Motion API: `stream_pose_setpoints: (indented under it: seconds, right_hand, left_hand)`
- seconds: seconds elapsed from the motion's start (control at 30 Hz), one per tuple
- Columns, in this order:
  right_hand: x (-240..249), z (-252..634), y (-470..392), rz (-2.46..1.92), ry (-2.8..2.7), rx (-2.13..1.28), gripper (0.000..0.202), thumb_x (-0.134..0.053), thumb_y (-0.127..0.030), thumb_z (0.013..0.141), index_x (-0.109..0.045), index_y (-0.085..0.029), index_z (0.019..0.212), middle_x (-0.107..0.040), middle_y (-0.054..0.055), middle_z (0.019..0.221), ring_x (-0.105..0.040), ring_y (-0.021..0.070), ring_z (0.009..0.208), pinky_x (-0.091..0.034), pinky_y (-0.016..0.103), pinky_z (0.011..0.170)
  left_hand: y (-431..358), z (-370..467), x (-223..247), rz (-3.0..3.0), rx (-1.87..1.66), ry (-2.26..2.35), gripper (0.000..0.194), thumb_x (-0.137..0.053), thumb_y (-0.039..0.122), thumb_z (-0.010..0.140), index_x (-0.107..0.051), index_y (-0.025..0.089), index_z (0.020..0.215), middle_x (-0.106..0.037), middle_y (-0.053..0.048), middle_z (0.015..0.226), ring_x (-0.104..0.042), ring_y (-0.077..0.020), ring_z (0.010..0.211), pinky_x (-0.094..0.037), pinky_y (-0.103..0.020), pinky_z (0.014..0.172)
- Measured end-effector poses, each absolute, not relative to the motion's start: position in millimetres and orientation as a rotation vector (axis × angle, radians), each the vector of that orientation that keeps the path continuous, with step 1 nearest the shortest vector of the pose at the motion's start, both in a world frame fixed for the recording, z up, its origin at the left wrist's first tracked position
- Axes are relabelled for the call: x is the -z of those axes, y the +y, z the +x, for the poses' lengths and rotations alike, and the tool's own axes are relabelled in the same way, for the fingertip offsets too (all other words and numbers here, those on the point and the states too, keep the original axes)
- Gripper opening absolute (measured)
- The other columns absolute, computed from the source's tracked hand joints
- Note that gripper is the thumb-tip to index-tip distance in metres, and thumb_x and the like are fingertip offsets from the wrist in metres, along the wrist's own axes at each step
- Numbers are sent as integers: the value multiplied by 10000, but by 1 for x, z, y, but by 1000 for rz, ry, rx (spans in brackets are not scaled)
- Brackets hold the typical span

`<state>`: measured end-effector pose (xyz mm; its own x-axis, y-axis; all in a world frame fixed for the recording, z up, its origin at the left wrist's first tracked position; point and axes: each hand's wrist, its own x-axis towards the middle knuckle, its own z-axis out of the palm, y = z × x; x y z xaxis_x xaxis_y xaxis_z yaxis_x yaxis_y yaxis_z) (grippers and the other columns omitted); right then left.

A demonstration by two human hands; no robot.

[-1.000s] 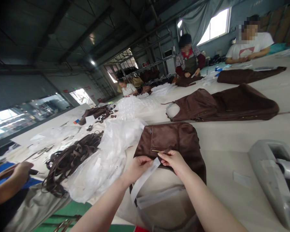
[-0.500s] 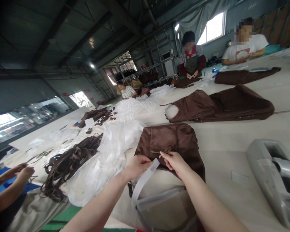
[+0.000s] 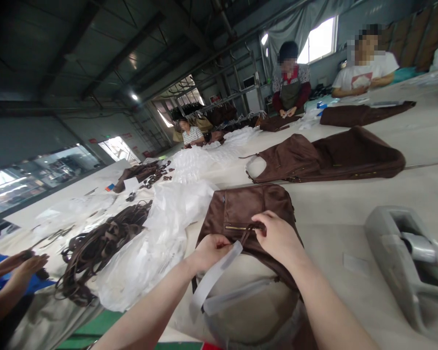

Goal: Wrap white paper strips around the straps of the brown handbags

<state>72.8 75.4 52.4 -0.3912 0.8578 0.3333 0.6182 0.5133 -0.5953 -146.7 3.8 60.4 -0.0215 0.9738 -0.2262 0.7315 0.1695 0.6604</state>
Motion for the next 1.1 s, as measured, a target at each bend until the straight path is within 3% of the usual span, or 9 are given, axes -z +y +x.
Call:
stream_pose_setpoints:
  seconds: [0.07,0.1,0.27,0.43,0.6,0.77,0.9,1.1]
  right_hand:
    - [-45,71,78,-1007,-2209,-521,465,-514,-121,755,-599,-284,1182,-542,24,1295,-637,154,904,-479,260,812]
    - [-41,68,78,-932,-2249,-541,487,-488,-95,761,-594,-285,1197,-519,19,1324,-626,156,957,-469,269,863]
    - [-31,50,73,-783,-2334,-707,384,-449,-77,810,-682,-245,1066,-656,30,1131,-612,179,1013,-453,298,922]
    - [-32,50,74,-850,-2255,-780,463,-481,-39,759,-645,-240,1143,-624,35,1197,-601,182,1034,-428,291,953]
    - [-19,49,84,-916,-2264,-803,348,-479,-70,778,-728,-225,966,-641,35,1162,-608,192,1004,-434,307,951]
    - [-10,38,84,-810,-2258,-935,393,-417,-43,794,-720,-213,978,-660,49,1115,-601,176,1017,-433,283,933]
    - [-9,44,90,-1031,-2127,-883,402,-426,-25,766,-683,-178,1034,-678,61,1033,-629,161,905,-455,260,857]
    - [-3,61,104,-1368,-2120,-709,319,-463,-80,791,-697,-198,975,-673,61,1050,-624,191,927,-431,273,846]
  left_hand:
    - [3,-147,-61,1623,-489,1791,375,-529,473,787,-682,134,739,-610,-18,630,-501,-112,575,-352,-207,504]
    - [3,-147,-62,1624,-496,1780,374,-531,473,787,-681,133,745,-612,-19,638,-499,-111,577,-351,-206,505]
    - [1,-145,-67,1598,-550,1767,347,-537,449,784,-666,130,742,-578,-6,625,-460,-96,561,-335,-194,485]
    - [6,-140,-62,1599,-554,1813,336,-529,430,785,-644,134,677,-564,1,609,-460,-95,567,-340,-195,500]
    - [14,-136,-55,1605,-562,1787,377,-527,478,780,-652,132,698,-588,-7,640,-482,-101,573,-348,-202,513]
    - [20,-131,-52,1648,-552,1851,349,-509,437,789,-656,142,673,-584,-2,615,-491,-107,568,-342,-212,511]
    - [25,-128,-50,1696,-508,1947,295,-505,357,786,-655,152,637,-588,-2,596,-503,-114,573,-337,-219,513]
    - [35,-122,-47,1734,-457,1964,251,-501,272,778,-661,157,622,-594,3,586,-509,-112,569,-342,-220,523]
